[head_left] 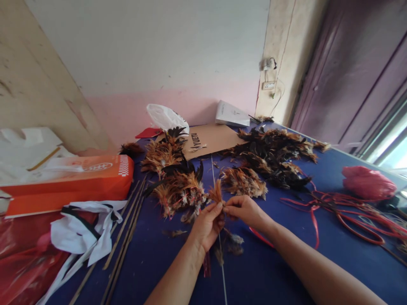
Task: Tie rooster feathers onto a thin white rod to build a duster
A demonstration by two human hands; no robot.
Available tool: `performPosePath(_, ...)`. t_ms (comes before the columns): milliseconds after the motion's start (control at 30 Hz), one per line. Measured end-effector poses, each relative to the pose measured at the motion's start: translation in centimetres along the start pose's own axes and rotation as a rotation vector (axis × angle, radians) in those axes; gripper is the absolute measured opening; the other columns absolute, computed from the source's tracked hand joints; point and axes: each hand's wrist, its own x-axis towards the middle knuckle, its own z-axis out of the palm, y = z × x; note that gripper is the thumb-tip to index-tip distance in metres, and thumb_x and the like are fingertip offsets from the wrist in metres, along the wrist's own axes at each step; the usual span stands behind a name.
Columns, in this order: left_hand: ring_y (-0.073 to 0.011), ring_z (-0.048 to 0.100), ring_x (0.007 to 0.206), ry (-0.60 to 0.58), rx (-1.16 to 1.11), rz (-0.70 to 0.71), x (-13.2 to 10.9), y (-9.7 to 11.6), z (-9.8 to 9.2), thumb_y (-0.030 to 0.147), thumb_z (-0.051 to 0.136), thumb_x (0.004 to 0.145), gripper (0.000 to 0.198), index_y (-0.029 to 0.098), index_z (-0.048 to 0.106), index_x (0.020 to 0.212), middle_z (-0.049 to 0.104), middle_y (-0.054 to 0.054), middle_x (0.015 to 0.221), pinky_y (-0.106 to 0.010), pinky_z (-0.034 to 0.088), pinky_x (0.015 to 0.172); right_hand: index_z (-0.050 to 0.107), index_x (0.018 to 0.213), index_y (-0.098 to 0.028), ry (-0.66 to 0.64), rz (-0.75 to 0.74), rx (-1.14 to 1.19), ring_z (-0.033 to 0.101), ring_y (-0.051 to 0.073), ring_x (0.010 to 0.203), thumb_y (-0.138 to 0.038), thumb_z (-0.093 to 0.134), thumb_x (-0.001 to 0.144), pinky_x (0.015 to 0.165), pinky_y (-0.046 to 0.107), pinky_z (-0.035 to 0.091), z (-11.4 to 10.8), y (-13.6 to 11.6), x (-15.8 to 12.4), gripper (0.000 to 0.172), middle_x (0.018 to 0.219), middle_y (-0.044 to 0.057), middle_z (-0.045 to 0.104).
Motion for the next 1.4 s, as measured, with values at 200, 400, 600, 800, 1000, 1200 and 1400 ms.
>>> performPosePath(200, -0.0046, 0.049, 0.049, 0.003, 0.024, 0.012, 0.0, -0.1, 0.0, 0.018, 0.076, 0.054, 0.02, 0.011, 0.064, 0.068, 0.058, 0.001, 0.056, -0.014, 0.035, 0.043, 0.062, 0.066, -0.014, -0.015, -0.003, -0.002, 0.047, 0.008, 0.047, -0.033, 0.059, 0.069, 0.046, 0.02, 0.035, -0.2, 0.3, 0.1, 0.02, 0.051, -0.002, 0.054)
performPosePath(400, -0.0031, 0.048, 0.046, 0.033, 0.048, 0.019, 0.2, 0.1, -0.1, 0.017, 0.077, 0.053, 0.02, 0.01, 0.064, 0.067, 0.057, 0.002, 0.054, -0.013, 0.034, 0.042, 0.065, 0.068, -0.016, 0.072, -0.165, -0.341, 0.047, 0.009, 0.052, -0.029, 0.056, 0.072, 0.049, 0.02, 0.035, -0.3, -0.5, -0.3, 0.016, 0.057, -0.001, 0.058)
performPosePath(600, -0.003, 0.048, 0.045, -0.018, -0.003, -0.003, 0.2, 0.1, -0.3, 0.016, 0.075, 0.056, 0.018, 0.01, 0.063, 0.068, 0.057, 0.001, 0.054, -0.013, 0.037, 0.043, 0.064, 0.075, -0.018, 0.111, -0.439, -0.64, 0.053, 0.012, 0.066, -0.025, 0.054, 0.076, 0.064, 0.022, 0.039, -0.1, -1.6, -1.0, 0.013, 0.071, 0.002, 0.061)
performPosePath(800, -0.0048, 0.05, 0.046, 0.026, -0.009, -0.03, 0.4, 0.1, -0.6, 0.014, 0.073, 0.06, 0.017, 0.009, 0.062, 0.072, 0.057, 0.001, 0.056, -0.014, 0.039, 0.043, 0.065, 0.075, -0.018, 0.099, -0.438, -0.6, 0.054, 0.012, 0.063, -0.03, 0.056, 0.076, 0.06, 0.022, 0.04, -0.9, -1.2, -0.4, 0.016, 0.07, 0.002, 0.063)
performPosePath(1000, -0.0043, 0.05, 0.049, 0.051, -0.111, -0.048, 0.6, 0.5, -0.7, 0.011, 0.065, 0.068, 0.007, 0.009, 0.061, 0.073, 0.054, 0.0, 0.059, -0.012, 0.038, 0.041, 0.066, 0.075, -0.019, 0.508, -0.342, -0.748, 0.057, 0.015, 0.068, -0.032, 0.052, 0.076, 0.064, 0.025, 0.041, -4.8, 0.2, 1.0, 0.019, 0.074, 0.003, 0.063)
performPosePath(1200, -0.0044, 0.05, 0.049, 0.062, -0.167, -0.079, 0.7, 0.5, -0.8, 0.01, 0.061, 0.072, 0.002, 0.009, 0.06, 0.073, 0.053, 0.0, 0.06, -0.012, 0.038, 0.041, 0.067, 0.079, -0.022, 0.477, -0.2, -1.144, 0.056, 0.015, 0.076, -0.029, 0.049, 0.078, 0.066, 0.024, 0.038, -5.7, 0.4, 1.6, 0.02, 0.08, 0.004, 0.061)
performPosePath(1400, -0.0043, 0.049, 0.048, 0.059, -0.181, -0.103, 0.6, 0.4, -0.8, 0.009, 0.06, 0.072, 0.002, 0.009, 0.059, 0.074, 0.052, 0.0, 0.059, -0.012, 0.038, 0.04, 0.064, 0.085, -0.021, 0.4, -0.04, -1.394, 0.054, 0.02, 0.086, -0.03, 0.048, 0.079, 0.069, 0.03, 0.033, -4.8, -0.7, 2.7, 0.02, 0.088, 0.007, 0.06)
